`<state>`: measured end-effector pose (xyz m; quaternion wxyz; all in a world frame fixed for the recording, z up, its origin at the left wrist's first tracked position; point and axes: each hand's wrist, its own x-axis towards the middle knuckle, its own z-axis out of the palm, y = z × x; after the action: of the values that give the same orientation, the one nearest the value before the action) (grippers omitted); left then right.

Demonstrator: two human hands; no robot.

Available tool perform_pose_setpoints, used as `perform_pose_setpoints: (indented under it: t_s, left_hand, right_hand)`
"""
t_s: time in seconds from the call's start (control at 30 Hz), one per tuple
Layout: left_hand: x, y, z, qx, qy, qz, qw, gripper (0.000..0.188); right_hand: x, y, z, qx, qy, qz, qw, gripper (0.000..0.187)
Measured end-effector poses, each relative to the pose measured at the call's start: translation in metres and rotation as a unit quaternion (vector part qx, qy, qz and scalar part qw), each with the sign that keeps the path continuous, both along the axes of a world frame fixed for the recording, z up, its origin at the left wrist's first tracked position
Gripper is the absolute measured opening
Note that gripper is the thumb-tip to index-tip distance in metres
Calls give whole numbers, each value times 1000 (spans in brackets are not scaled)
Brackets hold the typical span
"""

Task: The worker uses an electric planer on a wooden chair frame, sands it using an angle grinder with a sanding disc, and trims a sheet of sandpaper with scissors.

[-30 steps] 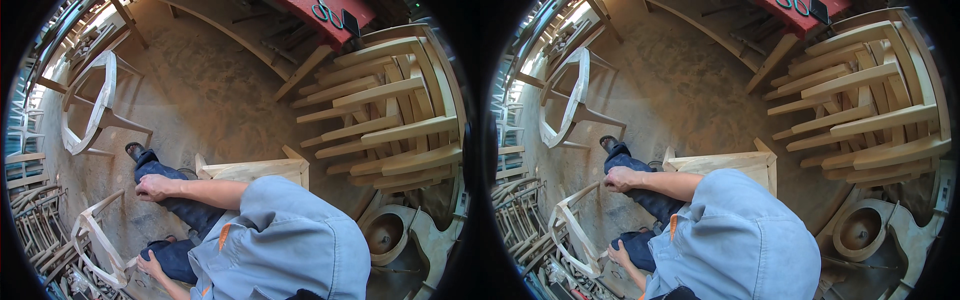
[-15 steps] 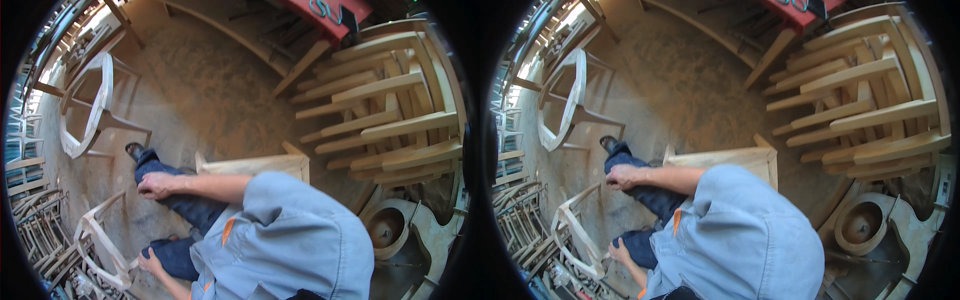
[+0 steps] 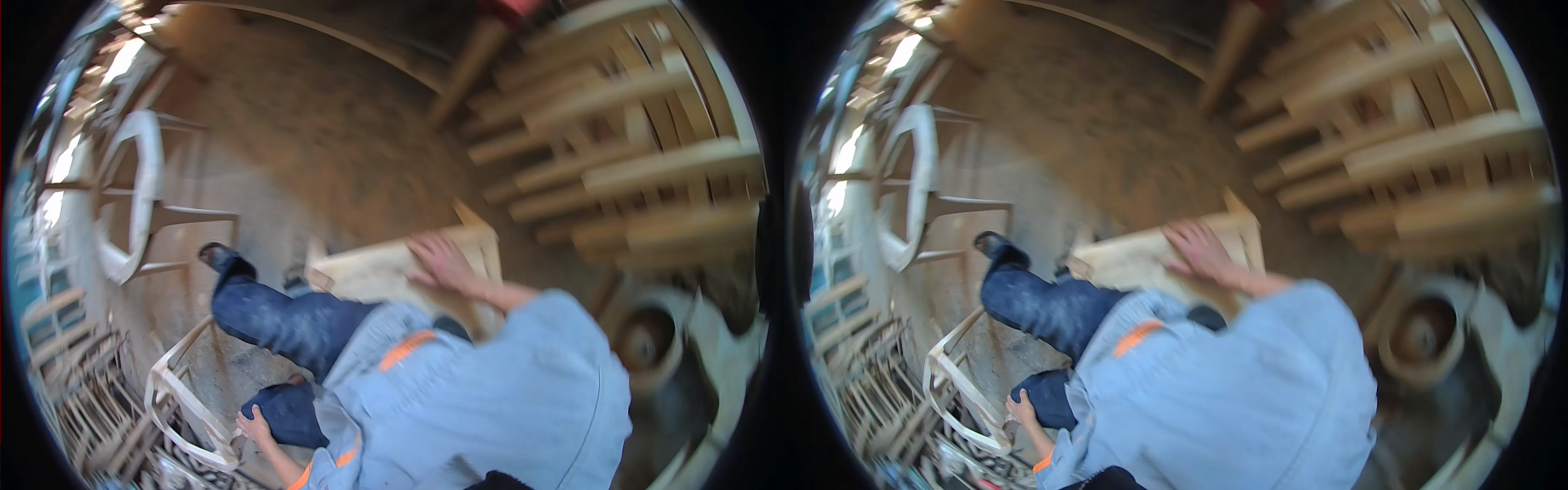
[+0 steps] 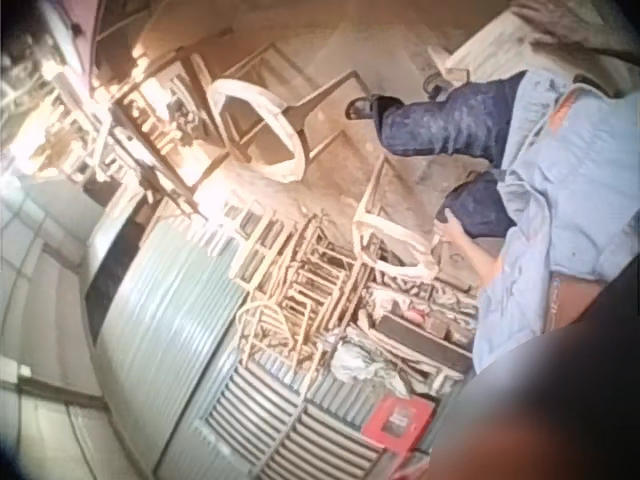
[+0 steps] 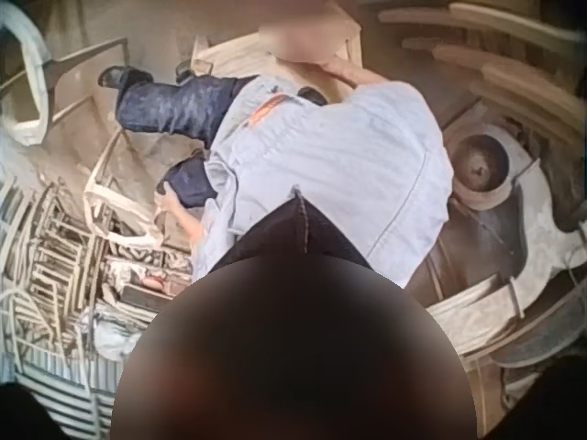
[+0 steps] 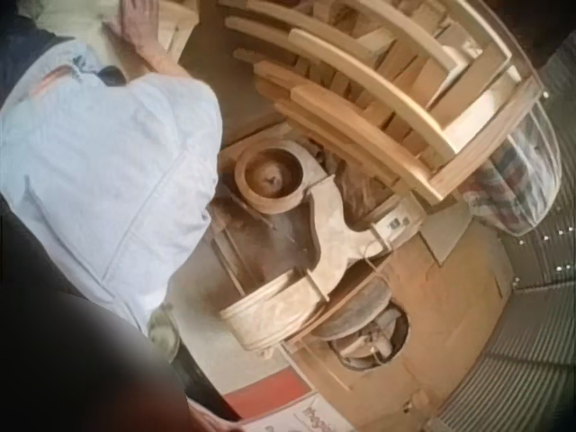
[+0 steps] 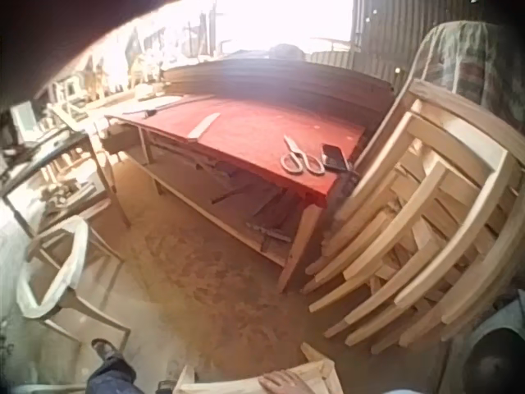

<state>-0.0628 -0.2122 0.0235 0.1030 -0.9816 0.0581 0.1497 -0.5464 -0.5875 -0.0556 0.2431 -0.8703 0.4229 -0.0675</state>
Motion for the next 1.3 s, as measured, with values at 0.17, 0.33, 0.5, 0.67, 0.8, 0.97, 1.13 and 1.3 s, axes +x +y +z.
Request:
perform_pose_setpoints:
  t_s: [0.17, 0.33, 0.5, 0.67, 0.8, 0.97, 1.13, 1.3]
  left_hand:
    - [-22, 2, 17, -28, 47, -27, 998, 69]
    - [-87, 9, 21, -86, 6, -48, 995, 66]
    - [-121, 9, 16, -142, -38, -30, 989, 81]
    - [-141, 23, 16, -168, -59, 2, 984, 83]
    - [-163, 39, 17, -176, -81, 47, 980, 80]
    - [-199, 51, 15, -195, -132, 76, 969, 79]
    - [-221, 54, 7, -215, -125, 111, 962, 85]
    - [-202, 44, 15, -181, -137, 131, 965, 84]
  right_hand:
    - [22, -2, -1, 6, -26, -38, 999, 61]
    - [41, -21, 14, 61, 9, -14, 998, 68]
    - [114, -58, 37, 36, -158, 20, 987, 62]
    - [191, -58, 88, 34, -253, 123, 959, 59]
    - [220, -18, 108, 67, -272, 220, 934, 61]
    - [208, 30, 114, 144, -222, 338, 903, 59]
    - [218, 35, 121, 156, -199, 380, 890, 58]
    - [272, 25, 134, 71, -206, 383, 898, 44]
